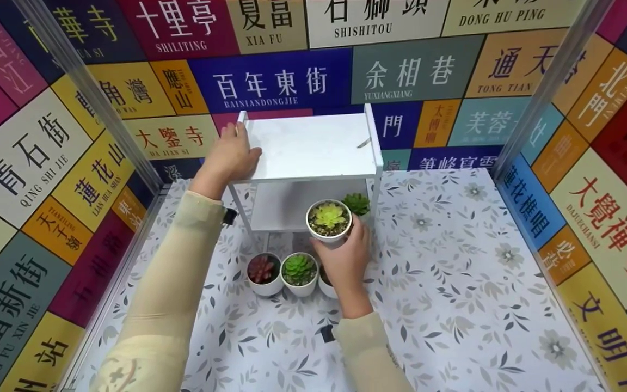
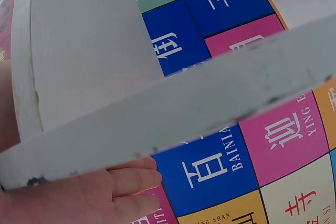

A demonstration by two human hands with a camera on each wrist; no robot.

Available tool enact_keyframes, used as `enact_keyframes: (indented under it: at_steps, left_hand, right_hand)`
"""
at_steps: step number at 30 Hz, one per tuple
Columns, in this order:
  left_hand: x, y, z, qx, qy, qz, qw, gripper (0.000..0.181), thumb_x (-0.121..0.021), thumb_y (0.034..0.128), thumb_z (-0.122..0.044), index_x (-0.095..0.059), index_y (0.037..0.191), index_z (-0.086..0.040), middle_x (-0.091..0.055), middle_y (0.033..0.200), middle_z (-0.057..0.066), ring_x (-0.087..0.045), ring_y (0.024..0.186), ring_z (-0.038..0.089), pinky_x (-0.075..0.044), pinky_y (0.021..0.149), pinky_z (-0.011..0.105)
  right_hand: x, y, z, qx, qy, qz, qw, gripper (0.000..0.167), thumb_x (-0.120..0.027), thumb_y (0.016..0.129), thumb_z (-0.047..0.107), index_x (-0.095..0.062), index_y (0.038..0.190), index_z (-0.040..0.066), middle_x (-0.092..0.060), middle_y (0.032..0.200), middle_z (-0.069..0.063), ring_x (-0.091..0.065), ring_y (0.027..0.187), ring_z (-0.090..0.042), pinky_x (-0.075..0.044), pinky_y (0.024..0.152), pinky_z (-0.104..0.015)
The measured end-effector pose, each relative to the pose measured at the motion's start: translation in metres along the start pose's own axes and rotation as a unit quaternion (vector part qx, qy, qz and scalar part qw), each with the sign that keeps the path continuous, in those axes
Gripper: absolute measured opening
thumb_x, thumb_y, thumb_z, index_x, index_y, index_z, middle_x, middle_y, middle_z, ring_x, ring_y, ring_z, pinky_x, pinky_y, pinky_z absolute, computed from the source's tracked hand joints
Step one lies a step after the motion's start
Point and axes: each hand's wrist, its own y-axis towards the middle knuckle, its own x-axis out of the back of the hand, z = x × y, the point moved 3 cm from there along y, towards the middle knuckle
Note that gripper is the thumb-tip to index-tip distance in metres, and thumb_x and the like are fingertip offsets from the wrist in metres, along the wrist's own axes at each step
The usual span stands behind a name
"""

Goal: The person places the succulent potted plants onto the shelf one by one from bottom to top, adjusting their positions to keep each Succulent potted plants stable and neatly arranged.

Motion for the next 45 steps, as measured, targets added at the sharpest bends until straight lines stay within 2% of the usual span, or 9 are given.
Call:
enact_keyframes:
  at_steps: [7, 12, 24, 36, 45]
  left_hand:
    - [-0.0004, 0.0003, -0.0005, -0.003, 0.0, -0.002, 1.0, 0.082, -0.042, 0.1123, -0.045, -0.009, 0.169, 0.003, -0.01, 0.177, 0.027, -0.008, 0.167, 0.039, -0.01, 0.137, 0.052]
    - [-0.0006, 0.0005, -0.0001, 0.001, 0.001, -0.008, 1.0, 0.082, -0.043, 0.112, -0.045, -0.01, 0.169, 0.004, -0.012, 0.177, 0.026, -0.01, 0.167, 0.038, -0.011, 0.137, 0.051]
    - [0.0, 0.0023, 0.0008, 0.005, -0.003, 0.001, 1.0, 0.083, -0.042, 0.1121, -0.046, -0.007, 0.169, 0.002, -0.009, 0.178, 0.025, -0.007, 0.168, 0.038, -0.01, 0.137, 0.05]
    - [-0.0005, 0.002, 0.0005, 0.004, -0.003, -0.005, 1.0, 0.083, -0.043, 0.1119, -0.046, -0.008, 0.169, 0.003, -0.01, 0.177, 0.026, -0.009, 0.167, 0.038, -0.011, 0.137, 0.051]
    - [-0.0012, 0.0015, 0.0016, 0.014, -0.014, 0.008, 0.9998, 0.083, -0.042, 0.1121, -0.045, -0.006, 0.17, 0.001, -0.007, 0.178, 0.024, -0.005, 0.168, 0.036, -0.007, 0.137, 0.049]
  right_hand:
    - [-0.0016, 0.0017, 0.0005, 0.013, -0.001, -0.005, 0.9999, 0.098, -0.102, 0.07, 0.025, -0.049, 0.151, 0.004, -0.056, 0.147, -0.019, -0.053, 0.139, -0.039, -0.043, 0.118, -0.061]
    - [-0.0014, 0.002, 0.0033, 0.02, -0.003, 0.0, 0.9998, 0.1, -0.101, 0.072, 0.026, -0.048, 0.154, 0.004, -0.054, 0.148, -0.021, -0.055, 0.136, -0.04, -0.046, 0.116, -0.059]
    - [-0.0039, 0.0018, 0.006, 0.012, 0.013, 0.018, 0.9997, 0.103, -0.098, 0.078, 0.023, -0.04, 0.161, 0.001, -0.049, 0.151, -0.024, -0.056, 0.137, -0.04, -0.052, 0.114, -0.052]
    - [-0.0053, 0.0034, 0.0051, 0.015, 0.022, 0.006, 0.9996, 0.099, -0.102, 0.071, 0.022, -0.051, 0.154, 0.004, -0.062, 0.14, -0.02, -0.064, 0.127, -0.037, -0.058, 0.105, -0.049]
    - [-0.0062, 0.0016, 0.0043, 0.004, 0.045, 0.0, 0.999, 0.095, -0.101, 0.072, 0.022, -0.054, 0.152, 0.005, -0.064, 0.137, -0.017, -0.065, 0.122, -0.031, -0.062, 0.1, -0.045]
